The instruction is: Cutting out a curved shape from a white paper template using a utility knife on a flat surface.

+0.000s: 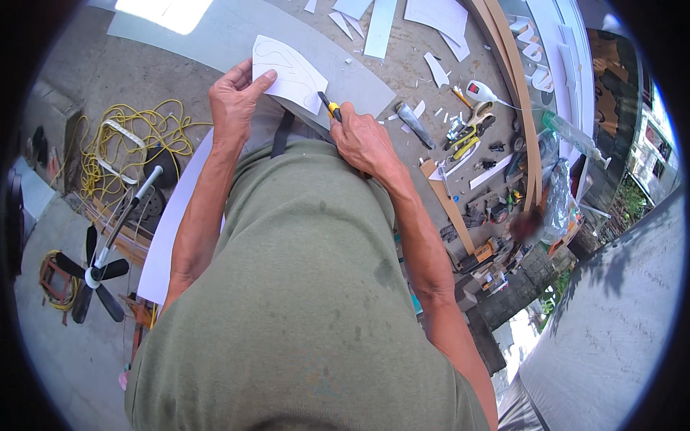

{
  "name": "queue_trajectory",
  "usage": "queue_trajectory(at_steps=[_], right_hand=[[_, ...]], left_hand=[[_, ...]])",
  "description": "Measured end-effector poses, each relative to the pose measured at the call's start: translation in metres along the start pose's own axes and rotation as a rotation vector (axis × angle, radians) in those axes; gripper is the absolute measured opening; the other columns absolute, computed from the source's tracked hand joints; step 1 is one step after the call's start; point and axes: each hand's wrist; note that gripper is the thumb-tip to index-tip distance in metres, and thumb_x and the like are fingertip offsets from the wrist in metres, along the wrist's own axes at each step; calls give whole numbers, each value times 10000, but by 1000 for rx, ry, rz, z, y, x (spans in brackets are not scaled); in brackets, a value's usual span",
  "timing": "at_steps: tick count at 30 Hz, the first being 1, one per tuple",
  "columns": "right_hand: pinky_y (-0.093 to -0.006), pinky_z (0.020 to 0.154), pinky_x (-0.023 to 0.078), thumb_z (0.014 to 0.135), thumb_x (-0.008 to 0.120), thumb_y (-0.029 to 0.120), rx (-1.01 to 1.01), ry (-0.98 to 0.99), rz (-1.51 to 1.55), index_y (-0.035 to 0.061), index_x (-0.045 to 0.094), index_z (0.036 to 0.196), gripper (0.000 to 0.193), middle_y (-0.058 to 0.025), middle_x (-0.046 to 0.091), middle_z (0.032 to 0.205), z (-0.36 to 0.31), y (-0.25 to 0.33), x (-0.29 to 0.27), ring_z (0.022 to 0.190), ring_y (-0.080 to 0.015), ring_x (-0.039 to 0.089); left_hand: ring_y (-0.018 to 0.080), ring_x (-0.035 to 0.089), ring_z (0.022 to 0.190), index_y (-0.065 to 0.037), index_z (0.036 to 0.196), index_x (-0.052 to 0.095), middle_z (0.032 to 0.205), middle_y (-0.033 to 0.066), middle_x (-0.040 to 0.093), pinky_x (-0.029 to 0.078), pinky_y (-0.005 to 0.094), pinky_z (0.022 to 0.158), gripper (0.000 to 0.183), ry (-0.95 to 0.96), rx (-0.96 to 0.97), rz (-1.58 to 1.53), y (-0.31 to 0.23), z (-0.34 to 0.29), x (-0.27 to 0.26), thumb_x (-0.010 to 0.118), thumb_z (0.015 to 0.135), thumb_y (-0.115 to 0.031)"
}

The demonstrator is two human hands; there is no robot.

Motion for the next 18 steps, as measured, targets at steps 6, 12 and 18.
queue_trajectory(at_steps=[6,12,18], right_hand=[[-568,694,419,1044,497,332,-74,-75,20,-4,472,1015,339,-304,589,711,-7,-6,7,707,-500,593],[-561,682,405,1034,520,314,-88,-66,83,-8,460,1005,329,-296,551,663,-19,-13,-2,689,-491,571],[-510,671,461,1041,508,307,-73,-8,232,0,473,994,313,-229,605,682,-23,-24,-5,671,-411,632]], left_hand=[[142,703,895,106,1178,679,1048,135,758,570,280,822,304,72,-60,-311,11,-1,4,754,913,-22],[153,703,929,99,1192,674,1073,145,750,564,286,850,311,136,-12,-179,1,6,13,749,914,-21],[157,701,938,97,1199,673,1090,140,745,562,289,851,320,157,-23,-212,-3,6,23,747,908,-14]])
Point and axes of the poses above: each hand's wrist, its own z-axis towards the middle knuckle, its own x-axis out of the palm, y = z × x
